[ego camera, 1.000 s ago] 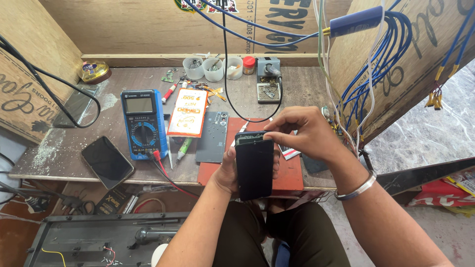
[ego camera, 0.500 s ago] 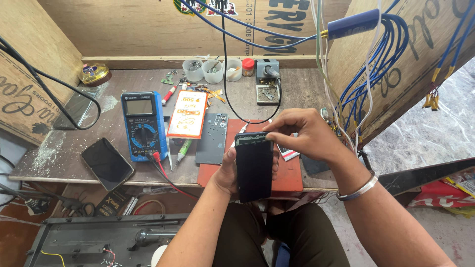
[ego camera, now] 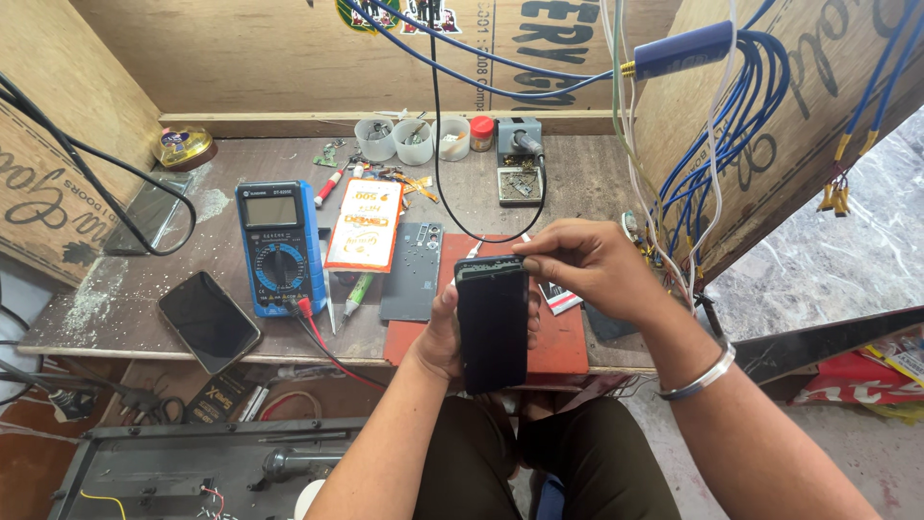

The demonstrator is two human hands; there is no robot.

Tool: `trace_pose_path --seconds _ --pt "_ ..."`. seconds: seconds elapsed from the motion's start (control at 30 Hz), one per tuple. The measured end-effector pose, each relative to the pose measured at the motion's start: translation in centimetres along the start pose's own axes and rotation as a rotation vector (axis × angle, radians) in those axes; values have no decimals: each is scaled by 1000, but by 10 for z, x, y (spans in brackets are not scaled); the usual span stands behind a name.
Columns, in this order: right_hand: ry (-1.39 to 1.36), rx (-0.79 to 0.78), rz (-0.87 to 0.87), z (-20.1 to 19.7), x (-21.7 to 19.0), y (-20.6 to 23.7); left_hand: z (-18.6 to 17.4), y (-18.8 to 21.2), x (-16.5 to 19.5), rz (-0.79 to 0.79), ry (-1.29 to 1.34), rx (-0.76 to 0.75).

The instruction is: The person disassembles a smartphone, removes the screen, and applies adhesive along the frame edges using a tube. They handle the screen and frame repeatedly, aligning components and preparing for reassembly.

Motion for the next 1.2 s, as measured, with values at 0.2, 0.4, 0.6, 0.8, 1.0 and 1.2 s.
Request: trace_pose_path --seconds 0.2,0.4,0.6,0.8,1.0,1.2 --pt "258 303 -100 8 9 11 -8 -8 -5 -34 -21 27" --pt "584 339 -431 11 4 14 -13 -15 -11 -20 -40 3" --pt "726 288 -592 11 14 12 -16 -19 -14 -32 -9 13" --pt "693 225 -589 10 16 24 -4 -16 -14 -6 -13 -10" --pt "461 186 -370 9 18 38 1 -12 -13 -6 41 31" --pt "273 90 -355 9 5 65 10 -9 -11 -1 -19 31"
Point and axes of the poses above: each hand's wrist, its own y-axis away from the middle knuckle, its own z-axis out of the palm, x = y × z, the point moved 3 cm from there along -y, towards the middle knuckle, and after that the axes turned 12 degrees about -y, right-handed, at the moved point
